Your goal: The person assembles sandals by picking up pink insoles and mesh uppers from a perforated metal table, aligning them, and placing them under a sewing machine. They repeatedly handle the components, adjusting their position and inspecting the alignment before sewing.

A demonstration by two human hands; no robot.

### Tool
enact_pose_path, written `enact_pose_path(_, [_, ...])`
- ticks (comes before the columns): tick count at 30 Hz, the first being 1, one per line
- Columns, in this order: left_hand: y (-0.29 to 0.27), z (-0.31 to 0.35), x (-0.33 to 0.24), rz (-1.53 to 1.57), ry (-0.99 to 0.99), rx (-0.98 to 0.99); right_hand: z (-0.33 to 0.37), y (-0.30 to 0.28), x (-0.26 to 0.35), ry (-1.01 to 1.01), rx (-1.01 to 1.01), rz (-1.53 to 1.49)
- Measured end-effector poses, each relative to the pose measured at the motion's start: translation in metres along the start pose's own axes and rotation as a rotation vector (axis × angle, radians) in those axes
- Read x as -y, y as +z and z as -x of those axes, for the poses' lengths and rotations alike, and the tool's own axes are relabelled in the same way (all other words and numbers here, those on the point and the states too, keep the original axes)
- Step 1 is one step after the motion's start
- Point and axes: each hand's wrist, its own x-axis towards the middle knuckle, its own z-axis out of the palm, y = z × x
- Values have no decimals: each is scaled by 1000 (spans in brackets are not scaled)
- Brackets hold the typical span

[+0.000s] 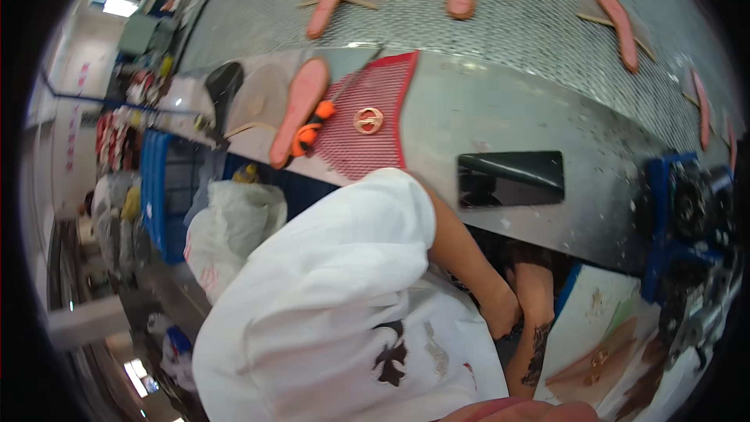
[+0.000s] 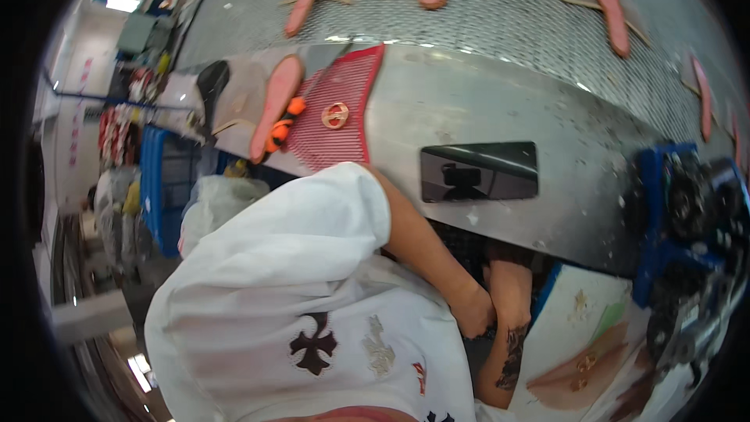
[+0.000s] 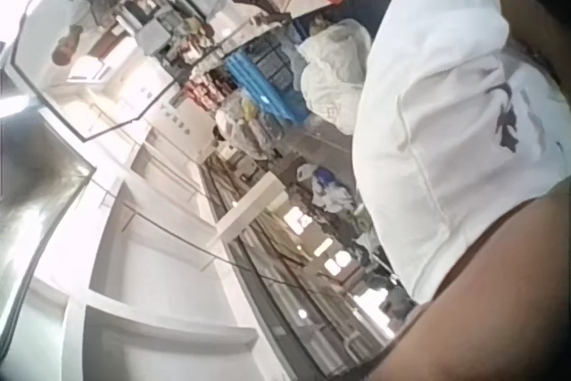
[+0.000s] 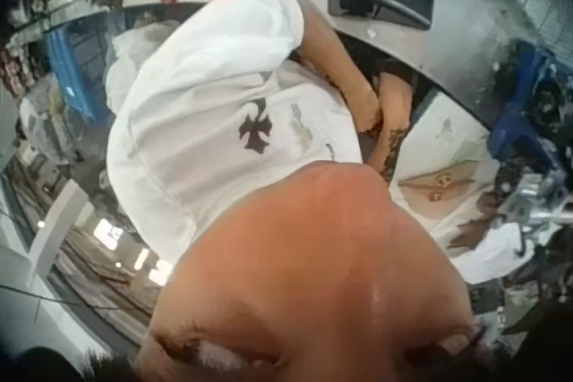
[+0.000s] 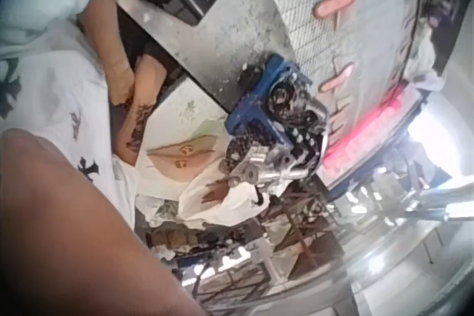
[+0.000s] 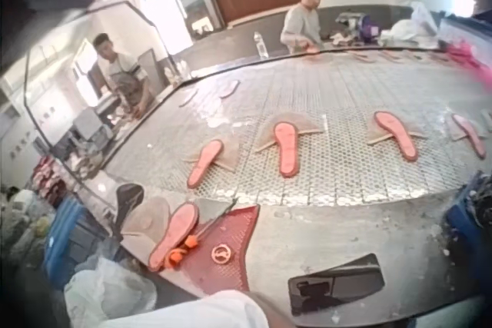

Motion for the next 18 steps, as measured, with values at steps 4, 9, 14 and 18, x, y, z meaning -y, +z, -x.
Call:
enact_pose_path(4, [-11,-3,0,-6,19,110,5,-7,13,24,-14,11])
enact_pose_path(9, [-17,-6,6,-3,42,223,-2,1,8,81,-58,-45])
enact_pose_path(14, [-16,-10,10,-22,28,257,-3,0,0,71,-65,-48])
enact_pose_path(18, [-14,-9,12,-50,67,215,-2,0,-2,80,-75,-63])
